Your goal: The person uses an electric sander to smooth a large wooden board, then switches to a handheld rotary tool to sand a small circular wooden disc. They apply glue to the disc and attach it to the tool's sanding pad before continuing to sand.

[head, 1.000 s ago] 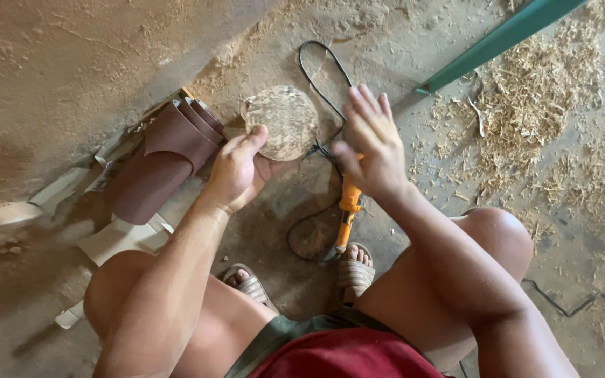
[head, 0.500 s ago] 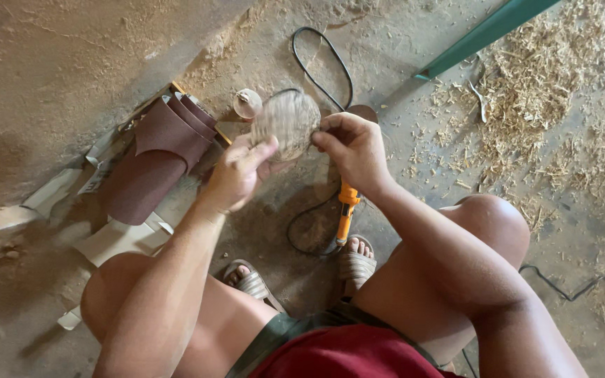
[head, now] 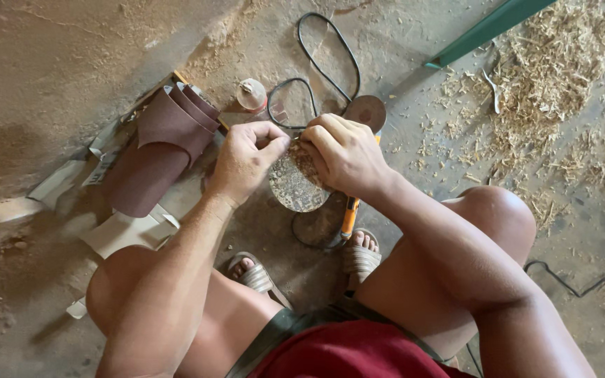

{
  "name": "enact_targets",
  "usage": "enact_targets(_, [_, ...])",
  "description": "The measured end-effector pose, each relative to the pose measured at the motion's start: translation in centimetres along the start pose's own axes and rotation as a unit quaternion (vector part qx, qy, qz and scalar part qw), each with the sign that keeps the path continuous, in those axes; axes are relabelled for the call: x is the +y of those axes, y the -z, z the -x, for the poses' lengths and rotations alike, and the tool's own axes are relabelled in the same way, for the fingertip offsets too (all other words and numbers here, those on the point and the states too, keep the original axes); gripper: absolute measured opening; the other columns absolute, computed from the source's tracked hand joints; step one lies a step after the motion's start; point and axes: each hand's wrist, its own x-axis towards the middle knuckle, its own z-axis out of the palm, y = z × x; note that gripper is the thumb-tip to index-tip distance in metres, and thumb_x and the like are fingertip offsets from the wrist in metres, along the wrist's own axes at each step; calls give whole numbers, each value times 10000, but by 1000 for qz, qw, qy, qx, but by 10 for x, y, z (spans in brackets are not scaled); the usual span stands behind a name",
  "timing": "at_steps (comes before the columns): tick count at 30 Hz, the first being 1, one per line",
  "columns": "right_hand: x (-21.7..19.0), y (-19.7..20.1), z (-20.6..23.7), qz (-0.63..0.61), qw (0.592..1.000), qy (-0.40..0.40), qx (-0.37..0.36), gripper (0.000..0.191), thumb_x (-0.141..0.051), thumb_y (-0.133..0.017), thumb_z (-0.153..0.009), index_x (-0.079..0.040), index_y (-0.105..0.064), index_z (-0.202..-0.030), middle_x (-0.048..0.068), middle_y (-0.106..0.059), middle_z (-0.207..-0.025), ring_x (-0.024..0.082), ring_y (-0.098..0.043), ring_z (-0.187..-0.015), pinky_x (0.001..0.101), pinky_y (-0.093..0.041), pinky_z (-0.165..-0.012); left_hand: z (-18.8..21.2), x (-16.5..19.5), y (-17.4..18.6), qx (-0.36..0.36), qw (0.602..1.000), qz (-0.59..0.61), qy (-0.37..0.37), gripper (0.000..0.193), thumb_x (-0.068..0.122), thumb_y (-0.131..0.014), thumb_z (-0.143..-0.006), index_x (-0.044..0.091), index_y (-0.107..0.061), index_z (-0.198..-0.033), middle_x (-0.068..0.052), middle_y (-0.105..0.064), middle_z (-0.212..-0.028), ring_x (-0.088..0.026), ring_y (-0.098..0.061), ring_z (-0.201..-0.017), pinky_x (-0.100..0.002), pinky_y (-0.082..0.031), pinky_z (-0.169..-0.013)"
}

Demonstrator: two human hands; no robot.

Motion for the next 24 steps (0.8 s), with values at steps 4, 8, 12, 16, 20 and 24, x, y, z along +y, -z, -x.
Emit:
enact_targets(4, [1,3,0,15,999,8,-30,235,-65,-736,-879,-37,-589,-1059,123,-614,-1028,321,-649,-871,416,-537,-711,0,0,2,1,1000,5,-13,110,81,-697,-955,-4,-718,-889,102,-630,-739,33,-521,-675,-184,-416,-575])
enact_targets(8, [1,10,0,-20,998,17,-61,253,-55,-721,-851,-21,-594,-1067,150,-599,-1084,338,-638,-897,420,-539,-729,2,9,7,49,997,-47,-36,118,74,-709,-955,-9,-730,-874,109,-588,-708,25,-483,-646,-197,-379,-543])
enact_targets(12, [-1,12,-1,-15,1000,-7,-18,175,-73,-761,-918,-39,-597,-967,130,-590,-1103,337,-644,-961,424,-554,-803,7,20,9,62,991,-85,-76,130,90,-721,-971,-23,-736,-908,56,-632,-699,13,-508,-646,-212,-391,-542])
enact_targets(16, [-5,6,-1,15,998,-12,54,232,-111,-825,-870,-30,-673,-1026,120,-612,-1024,327,-646,-881,425,-541,-747,13,26,2,85,983,-122,-111,121,95,-714,-967,-22,-740,-947,10,-712,-732,0,-593,-668,-218,-479,-580])
enact_targets(20, [-9,-1,0,-45,996,-59,50,231,-68,-822,-906,-37,-717,-1110,104,-660,-995,285,-689,-852,382,-562,-728,13,24,-2,58,981,-117,-145,119,84,-691,-975,-29,-730,-987,-6,-733,-812,-15,-621,-739,-229,-521,-654])
enact_targets(24, [-9,-4,0,-82,994,-41,53,213,-32,-810,-903,-35,-727,-1099,114,-678,-1014,271,-712,-881,363,-579,-753,10,18,0,19,996,-12,-88,120,90,-681,-992,-18,-731,-988,28,-693,-834,-12,-583,-778,-220,-490,-685])
